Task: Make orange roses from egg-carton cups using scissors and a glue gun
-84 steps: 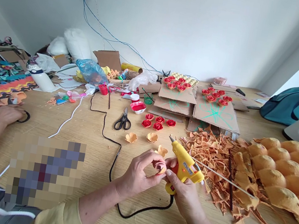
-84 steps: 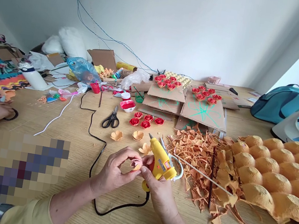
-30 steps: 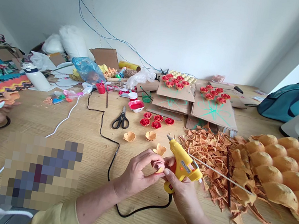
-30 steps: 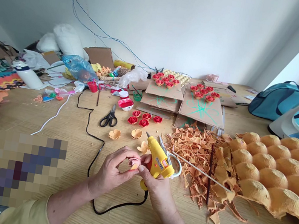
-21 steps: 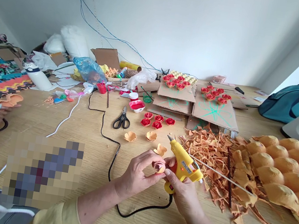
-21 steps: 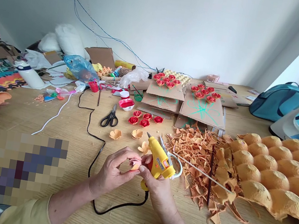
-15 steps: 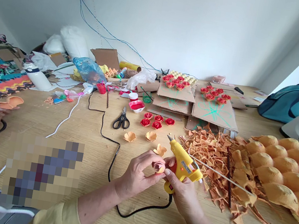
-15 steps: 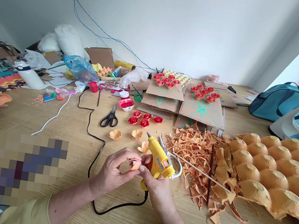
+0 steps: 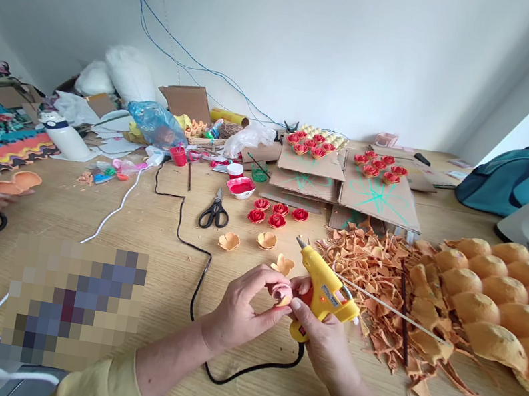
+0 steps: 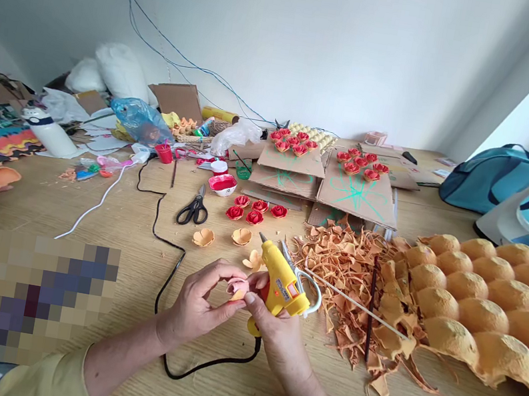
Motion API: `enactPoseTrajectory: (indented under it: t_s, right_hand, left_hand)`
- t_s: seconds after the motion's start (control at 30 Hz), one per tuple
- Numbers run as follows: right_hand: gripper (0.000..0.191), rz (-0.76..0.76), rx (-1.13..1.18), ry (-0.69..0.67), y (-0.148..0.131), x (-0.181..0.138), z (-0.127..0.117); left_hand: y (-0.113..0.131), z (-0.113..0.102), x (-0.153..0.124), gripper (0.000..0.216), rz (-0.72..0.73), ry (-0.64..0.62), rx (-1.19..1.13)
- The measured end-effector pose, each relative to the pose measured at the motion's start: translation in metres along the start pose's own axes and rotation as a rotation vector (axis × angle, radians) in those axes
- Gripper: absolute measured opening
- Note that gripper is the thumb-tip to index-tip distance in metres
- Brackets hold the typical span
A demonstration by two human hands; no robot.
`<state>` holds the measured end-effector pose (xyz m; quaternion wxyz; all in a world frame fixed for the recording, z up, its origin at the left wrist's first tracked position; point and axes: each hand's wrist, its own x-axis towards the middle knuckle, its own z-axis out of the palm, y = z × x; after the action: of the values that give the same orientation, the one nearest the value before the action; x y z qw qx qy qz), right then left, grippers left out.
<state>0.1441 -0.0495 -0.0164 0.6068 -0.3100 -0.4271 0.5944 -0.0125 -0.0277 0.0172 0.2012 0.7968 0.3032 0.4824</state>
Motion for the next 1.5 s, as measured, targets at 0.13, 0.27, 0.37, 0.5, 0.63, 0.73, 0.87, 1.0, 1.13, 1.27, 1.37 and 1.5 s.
enactPoseTrajectory:
  t_s: [0.13, 0.27, 0.37, 0.5, 0.63, 0.73, 0.87, 1.0, 1.13, 1.27, 1.37, 1.5]
  right_hand:
    - [0.021, 0.006, 0.006, -0.002, 0.000, -0.001, 0.000]
    - [0.021, 0.028, 0.026, -0.024, 0.003, 0.000, -0.001]
    - [0.020, 0.035, 0.057, -0.021, 0.004, 0.000, -0.002]
    - [0.019, 0.052, 0.088, -0.006, 0.002, 0.000, -0.002]
    - [0.017, 0.058, 0.120, -0.023, 0.001, 0.000, -0.002]
    - [0.016, 0.064, 0.121, -0.025, 0.002, 0.000, -0.002]
    - [0.015, 0.058, 0.122, 0.005, 0.003, 0.001, -0.002]
    - [0.016, 0.061, 0.088, 0.068, 0.002, 0.002, -0.004]
    - [0.018, 0.070, 0.079, 0.103, 0.001, 0.002, -0.004]
    - [0.017, 0.078, 0.070, 0.099, 0.003, 0.003, -0.006]
    - [0.017, 0.079, 0.046, 0.095, 0.003, 0.003, -0.007]
    - [0.018, 0.085, 0.033, 0.086, 0.002, 0.002, -0.007]
  left_hand:
    - [-0.002, -0.001, -0.001, 0.017, 0.010, -0.012, -0.014]
    - [-0.005, -0.001, 0.000, 0.015, 0.043, -0.035, -0.005]
    - [-0.008, -0.003, 0.000, 0.016, 0.075, -0.048, 0.018]
    - [-0.009, -0.007, 0.001, 0.017, 0.139, -0.077, 0.078]
    - [-0.009, -0.008, 0.002, 0.021, 0.188, -0.078, 0.123]
    - [-0.010, -0.008, 0.003, 0.021, 0.181, -0.082, 0.146]
    - [-0.012, -0.009, 0.004, 0.022, 0.137, -0.055, 0.172]
    - [-0.015, -0.009, 0.005, 0.031, 0.104, -0.053, 0.171]
    - [-0.016, -0.010, 0.005, 0.038, 0.070, -0.068, 0.185]
    - [-0.016, -0.011, 0.007, 0.034, 0.051, -0.053, 0.182]
    - [-0.016, -0.012, 0.008, 0.033, 0.077, -0.057, 0.194]
    - [-0.016, -0.013, 0.007, 0.033, 0.070, -0.067, 0.215]
